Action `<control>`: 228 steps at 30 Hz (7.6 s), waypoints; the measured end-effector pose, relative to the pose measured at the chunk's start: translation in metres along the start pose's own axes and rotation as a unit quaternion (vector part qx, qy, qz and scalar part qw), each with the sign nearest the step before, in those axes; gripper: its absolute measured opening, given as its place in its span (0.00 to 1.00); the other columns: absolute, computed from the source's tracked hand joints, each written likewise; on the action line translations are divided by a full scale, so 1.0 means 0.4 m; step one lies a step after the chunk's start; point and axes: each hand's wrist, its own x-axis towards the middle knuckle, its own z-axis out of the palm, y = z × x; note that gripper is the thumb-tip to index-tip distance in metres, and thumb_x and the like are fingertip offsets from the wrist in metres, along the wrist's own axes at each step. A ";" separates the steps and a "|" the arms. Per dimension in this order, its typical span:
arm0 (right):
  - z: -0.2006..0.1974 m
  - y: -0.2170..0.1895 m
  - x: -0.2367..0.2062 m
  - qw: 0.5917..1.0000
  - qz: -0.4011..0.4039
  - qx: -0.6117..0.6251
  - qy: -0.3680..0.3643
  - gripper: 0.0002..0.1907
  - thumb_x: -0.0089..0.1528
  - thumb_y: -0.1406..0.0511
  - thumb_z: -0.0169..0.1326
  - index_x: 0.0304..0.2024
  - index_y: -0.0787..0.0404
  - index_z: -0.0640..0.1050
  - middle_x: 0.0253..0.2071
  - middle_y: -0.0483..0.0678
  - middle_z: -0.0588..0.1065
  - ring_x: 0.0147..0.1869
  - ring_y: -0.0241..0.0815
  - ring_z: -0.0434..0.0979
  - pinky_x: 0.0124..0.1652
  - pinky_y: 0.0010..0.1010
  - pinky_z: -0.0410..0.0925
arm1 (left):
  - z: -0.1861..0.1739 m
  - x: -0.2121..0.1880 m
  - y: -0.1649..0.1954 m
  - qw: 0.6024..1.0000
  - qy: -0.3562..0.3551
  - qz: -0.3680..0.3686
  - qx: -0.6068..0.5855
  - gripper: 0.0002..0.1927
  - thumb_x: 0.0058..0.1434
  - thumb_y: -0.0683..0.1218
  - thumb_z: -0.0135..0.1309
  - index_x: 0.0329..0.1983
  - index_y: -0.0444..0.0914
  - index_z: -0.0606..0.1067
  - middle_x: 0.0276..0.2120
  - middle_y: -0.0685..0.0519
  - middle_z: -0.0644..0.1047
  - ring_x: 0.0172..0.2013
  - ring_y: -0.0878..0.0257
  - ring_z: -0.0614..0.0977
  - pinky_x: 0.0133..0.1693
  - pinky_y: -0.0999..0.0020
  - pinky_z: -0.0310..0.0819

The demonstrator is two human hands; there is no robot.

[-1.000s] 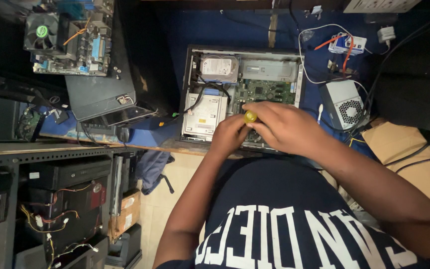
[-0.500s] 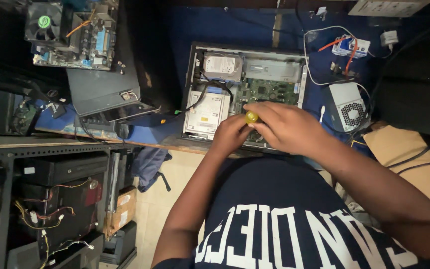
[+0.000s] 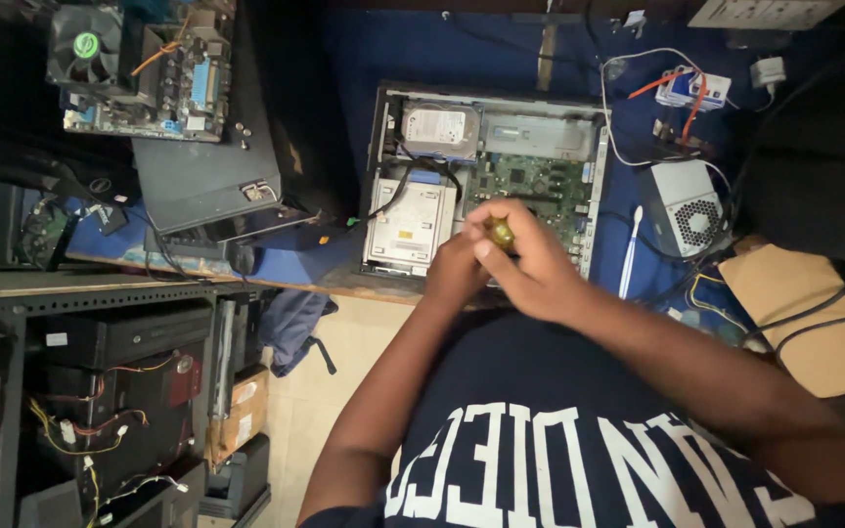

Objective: The person uses a screwdriver to remove screws from a computer case, detaches a fan, and then cleans a RAM module with a toothbrush. The person works on the motherboard area and handles the RAM stick separately.

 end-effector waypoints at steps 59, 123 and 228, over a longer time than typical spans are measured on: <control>0.111 0.054 0.081 0.972 -0.074 0.038 0.219 0.19 0.73 0.59 0.47 0.34 0.67 0.64 0.30 0.48 0.69 0.36 0.37 0.66 0.40 0.31 0.64 | -0.060 0.044 -0.021 0.990 -0.076 0.064 -0.104 0.14 0.59 0.40 0.55 0.49 0.41 0.77 0.39 0.45 0.82 0.39 0.45 0.84 0.40 0.53 0.79; -0.110 0.123 0.141 0.922 0.017 0.269 -0.278 0.33 0.73 0.53 0.51 0.16 0.59 0.62 0.19 0.45 0.66 0.27 0.39 0.64 0.33 0.32 0.61 | -0.073 0.057 -0.014 0.985 -0.110 0.113 -0.071 0.08 0.64 0.42 0.57 0.46 0.39 0.77 0.36 0.44 0.81 0.38 0.44 0.83 0.40 0.52 0.78; -0.055 -0.196 0.148 0.869 -0.073 -0.488 -0.046 0.15 0.61 0.58 0.62 0.42 0.64 0.82 0.33 0.54 0.79 0.36 0.53 0.81 0.37 0.40 0.73 | -0.093 0.088 -0.029 0.993 -0.084 0.061 -0.052 0.15 0.59 0.52 0.64 0.44 0.42 0.77 0.35 0.48 0.81 0.34 0.47 0.84 0.37 0.55 0.78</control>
